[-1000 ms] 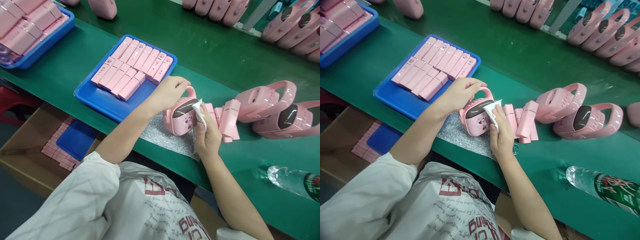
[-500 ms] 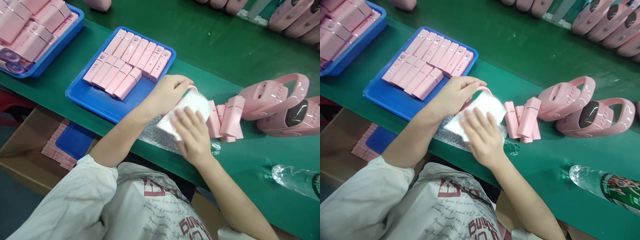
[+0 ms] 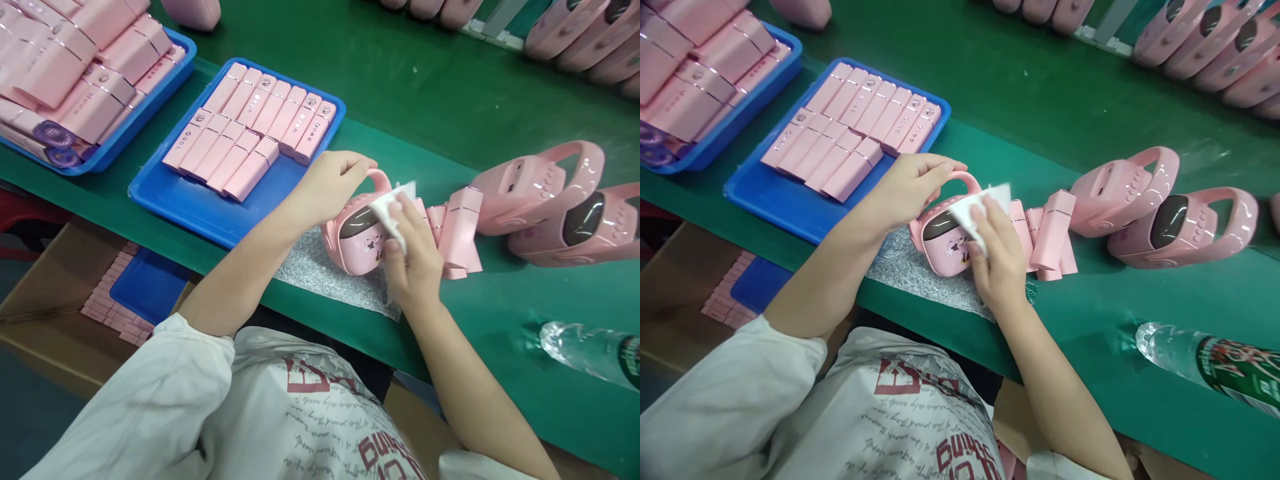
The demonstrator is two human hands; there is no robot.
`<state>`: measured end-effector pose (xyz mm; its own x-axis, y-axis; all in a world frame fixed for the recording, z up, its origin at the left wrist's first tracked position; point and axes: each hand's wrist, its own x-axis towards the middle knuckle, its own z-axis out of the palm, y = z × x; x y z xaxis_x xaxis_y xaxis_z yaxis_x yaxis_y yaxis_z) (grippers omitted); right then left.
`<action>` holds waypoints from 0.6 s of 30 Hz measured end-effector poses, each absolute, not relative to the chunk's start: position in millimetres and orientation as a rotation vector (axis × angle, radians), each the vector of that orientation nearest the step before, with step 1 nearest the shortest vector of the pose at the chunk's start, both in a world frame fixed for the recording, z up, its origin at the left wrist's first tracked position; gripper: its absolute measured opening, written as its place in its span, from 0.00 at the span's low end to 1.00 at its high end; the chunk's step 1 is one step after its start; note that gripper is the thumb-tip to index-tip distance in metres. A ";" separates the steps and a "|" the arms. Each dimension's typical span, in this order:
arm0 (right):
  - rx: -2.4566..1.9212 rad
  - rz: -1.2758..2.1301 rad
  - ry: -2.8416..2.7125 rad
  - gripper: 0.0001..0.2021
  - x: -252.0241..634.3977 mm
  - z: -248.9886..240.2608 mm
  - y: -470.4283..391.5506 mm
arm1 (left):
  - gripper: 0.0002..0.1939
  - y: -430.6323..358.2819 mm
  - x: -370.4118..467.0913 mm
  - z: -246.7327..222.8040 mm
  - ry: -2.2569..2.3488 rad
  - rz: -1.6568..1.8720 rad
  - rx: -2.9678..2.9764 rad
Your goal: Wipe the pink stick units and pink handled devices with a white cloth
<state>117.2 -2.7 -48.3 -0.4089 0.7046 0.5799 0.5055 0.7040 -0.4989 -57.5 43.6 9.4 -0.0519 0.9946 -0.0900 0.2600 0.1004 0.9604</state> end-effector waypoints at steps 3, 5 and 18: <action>-1.099 0.542 -1.928 0.21 121.2 -50.7 4.5 | 0.11 44.5 -58.3 8.7 1.436 1.003 1.369; -1.152 0.617 -1.861 0.21 121.5 -52.9 4.5 | 0.11 44.6 -58.5 8.2 1.419 0.997 1.350; -1.215 0.771 -1.728 0.20 124.5 -55.9 2.3 | 0.11 39.3 -57.5 17.1 1.214 0.949 1.006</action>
